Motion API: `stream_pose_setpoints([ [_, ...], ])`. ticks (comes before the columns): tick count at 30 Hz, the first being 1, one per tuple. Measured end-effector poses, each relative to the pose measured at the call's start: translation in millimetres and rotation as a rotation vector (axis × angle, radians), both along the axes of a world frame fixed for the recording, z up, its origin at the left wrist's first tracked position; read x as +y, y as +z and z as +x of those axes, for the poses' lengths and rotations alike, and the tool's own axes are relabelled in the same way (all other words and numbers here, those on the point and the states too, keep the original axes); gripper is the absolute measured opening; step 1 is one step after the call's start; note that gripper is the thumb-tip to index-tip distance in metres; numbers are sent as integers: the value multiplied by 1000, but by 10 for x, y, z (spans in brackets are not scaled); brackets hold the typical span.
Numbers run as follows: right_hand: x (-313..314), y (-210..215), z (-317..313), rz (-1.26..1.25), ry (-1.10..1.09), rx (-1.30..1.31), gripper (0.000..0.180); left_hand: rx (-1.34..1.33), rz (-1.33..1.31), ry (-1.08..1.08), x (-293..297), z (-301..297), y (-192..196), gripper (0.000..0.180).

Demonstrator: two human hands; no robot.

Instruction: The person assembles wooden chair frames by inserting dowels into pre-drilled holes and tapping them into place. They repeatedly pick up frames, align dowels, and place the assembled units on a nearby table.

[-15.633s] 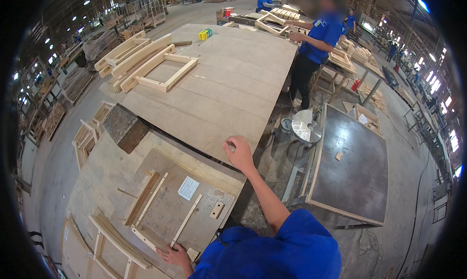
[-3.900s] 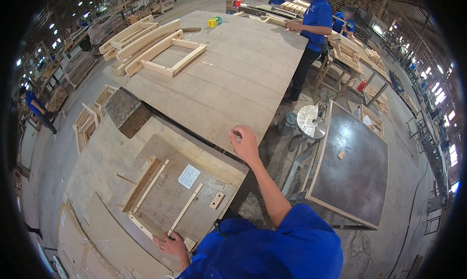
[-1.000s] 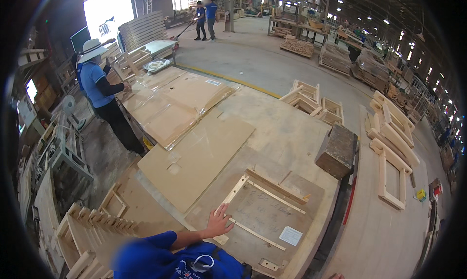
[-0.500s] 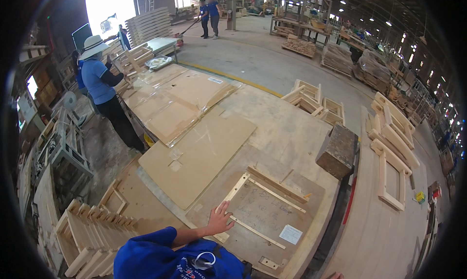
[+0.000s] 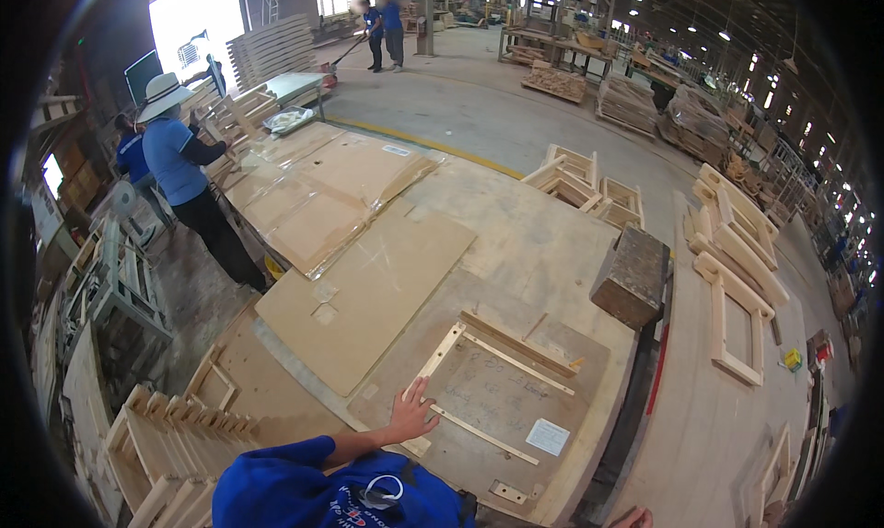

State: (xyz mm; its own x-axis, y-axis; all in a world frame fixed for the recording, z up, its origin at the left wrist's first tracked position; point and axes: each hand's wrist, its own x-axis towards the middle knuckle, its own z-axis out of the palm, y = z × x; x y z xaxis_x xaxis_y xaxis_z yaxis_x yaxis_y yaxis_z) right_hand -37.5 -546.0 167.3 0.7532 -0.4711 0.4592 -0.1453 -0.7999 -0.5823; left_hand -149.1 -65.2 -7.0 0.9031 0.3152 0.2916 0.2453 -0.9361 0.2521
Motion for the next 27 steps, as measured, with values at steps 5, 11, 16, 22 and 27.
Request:
stream_pose_setpoints([
  [5, -34, -16, 17, -8, -9, 3, 40, 0, 9, 1, -19, 15, 7, 40],
  [11, 64, 75, -14, 31, -1, -3, 40, -6, -5, 2, -15, -5, -4, 40],
  [16, -79, -113, 16, 81, -26, 10, 34, 12, -22, -4, 18, 13, -23, 41],
  [22, -119, -184, 27, 156, 21, -29, 25, 12, -116, -26, -2, 103, -88, 40],
  [27, -27, -168, 138, 192, 30, -133, 20, 18, -44, -14, -109, 83, 99, 38],
])
